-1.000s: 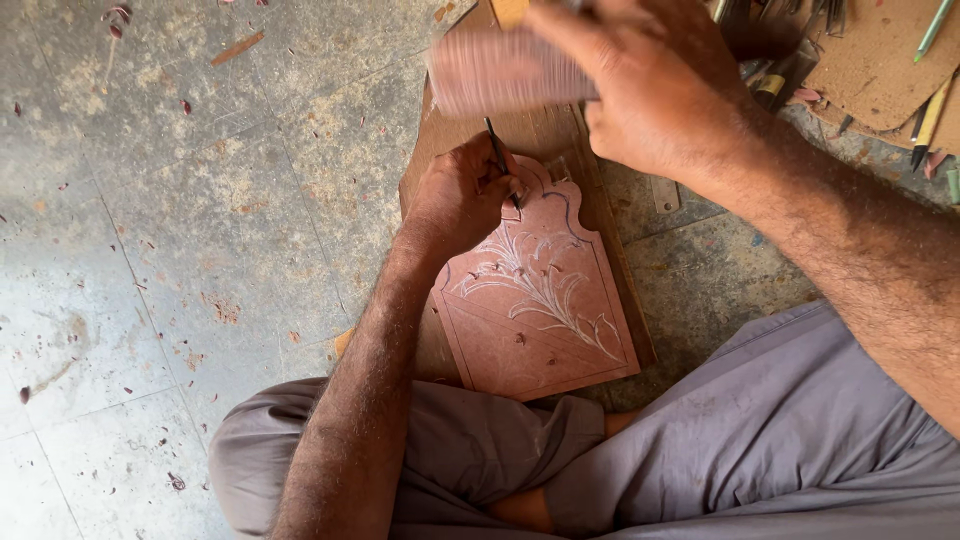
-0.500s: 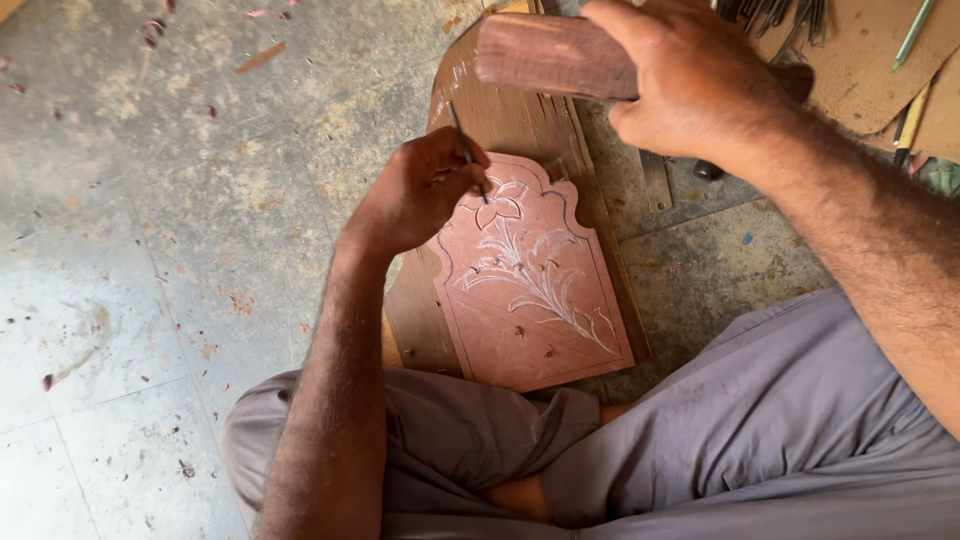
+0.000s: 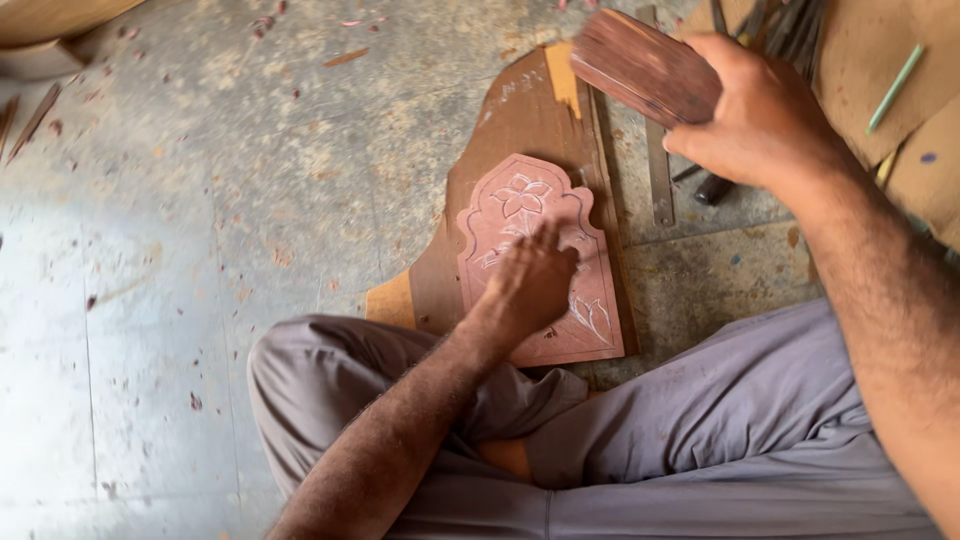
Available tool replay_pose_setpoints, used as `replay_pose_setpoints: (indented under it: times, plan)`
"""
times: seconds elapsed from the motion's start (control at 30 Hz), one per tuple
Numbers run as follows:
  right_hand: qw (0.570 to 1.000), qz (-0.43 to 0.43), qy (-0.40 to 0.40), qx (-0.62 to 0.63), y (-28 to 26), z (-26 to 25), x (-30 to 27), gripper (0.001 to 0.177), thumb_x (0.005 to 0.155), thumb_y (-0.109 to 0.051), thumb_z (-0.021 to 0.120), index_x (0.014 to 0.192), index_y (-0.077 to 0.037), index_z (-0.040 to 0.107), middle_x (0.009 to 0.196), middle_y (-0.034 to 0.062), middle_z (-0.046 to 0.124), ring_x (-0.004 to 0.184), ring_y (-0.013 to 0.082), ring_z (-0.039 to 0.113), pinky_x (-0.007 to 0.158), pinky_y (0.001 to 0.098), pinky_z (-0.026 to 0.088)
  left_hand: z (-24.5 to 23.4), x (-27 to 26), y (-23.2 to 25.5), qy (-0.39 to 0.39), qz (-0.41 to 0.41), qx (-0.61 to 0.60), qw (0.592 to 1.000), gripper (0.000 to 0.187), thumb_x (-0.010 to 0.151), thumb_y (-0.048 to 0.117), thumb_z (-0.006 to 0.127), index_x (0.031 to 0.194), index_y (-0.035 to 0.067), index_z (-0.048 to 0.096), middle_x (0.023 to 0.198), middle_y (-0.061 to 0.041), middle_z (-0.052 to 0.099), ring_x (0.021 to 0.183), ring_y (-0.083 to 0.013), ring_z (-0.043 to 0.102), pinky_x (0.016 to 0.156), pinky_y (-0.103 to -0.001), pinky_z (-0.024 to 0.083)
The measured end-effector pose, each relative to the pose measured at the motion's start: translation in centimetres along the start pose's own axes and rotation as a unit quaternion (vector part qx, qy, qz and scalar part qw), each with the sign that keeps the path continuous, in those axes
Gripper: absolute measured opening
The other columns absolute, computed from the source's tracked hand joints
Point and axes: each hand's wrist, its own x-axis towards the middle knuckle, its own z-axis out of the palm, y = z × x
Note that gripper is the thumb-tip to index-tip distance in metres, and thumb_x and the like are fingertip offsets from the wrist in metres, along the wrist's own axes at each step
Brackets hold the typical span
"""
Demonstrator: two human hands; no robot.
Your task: The person carves a floral pattern into a wooden piece using a small chisel and a mallet while sitting on the floor.
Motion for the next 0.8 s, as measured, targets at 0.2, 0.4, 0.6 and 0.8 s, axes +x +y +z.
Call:
replay_pose_setpoints:
  times: [0.2, 0.4, 0.6, 0.8]
  plan:
    - [0.998, 0.041, -0.01, 0.046, -0.8, -0.7, -1.9, 0.091, 0.075, -0.018, 0.085, 0.157, -0.007, 0.048, 0.121, 0.0209, 0.071, 0.103, 0.029, 0.071, 0.09, 0.0443, 0.056, -4.0, -5.2, 2.2, 0.03, 0.005, -0.319, 0.947, 0.021, 0.104, 0.019, 0.059, 0.092, 0.004, 0.068, 0.078, -0.017, 0.071, 0.072, -0.0319, 0.067, 0.067, -0.049, 0.055]
    - [0.998, 0.054, 0.001, 0.042, -2.5, -0.9, -3.2, 0.086, 0.078, -0.017, 0.085, 0.156, -0.005, 0.049, 0.12, 0.0207, 0.071, 0.099, 0.029, 0.07, 0.087, 0.0455, 0.057, -3.1, -6.2, -2.0, 0.166, -0.012, -0.319, 0.933, 0.012, 0.097, 0.012, 0.057, 0.095, 0.007, 0.068, 0.085, -0.014, 0.074, 0.076, -0.0299, 0.072, 0.066, -0.044, 0.058]
    - [0.991, 0.108, -0.018, 0.08, -3.8, -0.3, -5.4, 0.079, 0.082, -0.015, 0.082, 0.153, -0.009, 0.049, 0.121, 0.0142, 0.072, 0.1, 0.0259, 0.073, 0.092, 0.0436, 0.058, -4.5, -4.9, -8.1, 0.2, -0.15, -0.378, 0.891, 0.027, 0.106, 0.027, 0.053, 0.107, 0.007, 0.072, 0.096, -0.005, 0.078, 0.082, -0.0135, 0.077, 0.076, -0.032, 0.064]
    - [0.991, 0.112, -0.035, 0.066, -4.1, 1.6, -4.7, 0.08, 0.08, -0.015, 0.083, 0.153, -0.011, 0.05, 0.121, 0.0133, 0.073, 0.102, 0.0257, 0.072, 0.092, 0.0447, 0.058, -5.3, -3.7, -10.3, 0.228, -0.3, -0.543, 0.75, 0.029, 0.105, 0.027, 0.057, 0.116, 0.005, 0.073, 0.093, -0.007, 0.078, 0.077, -0.0126, 0.071, 0.074, -0.033, 0.064]
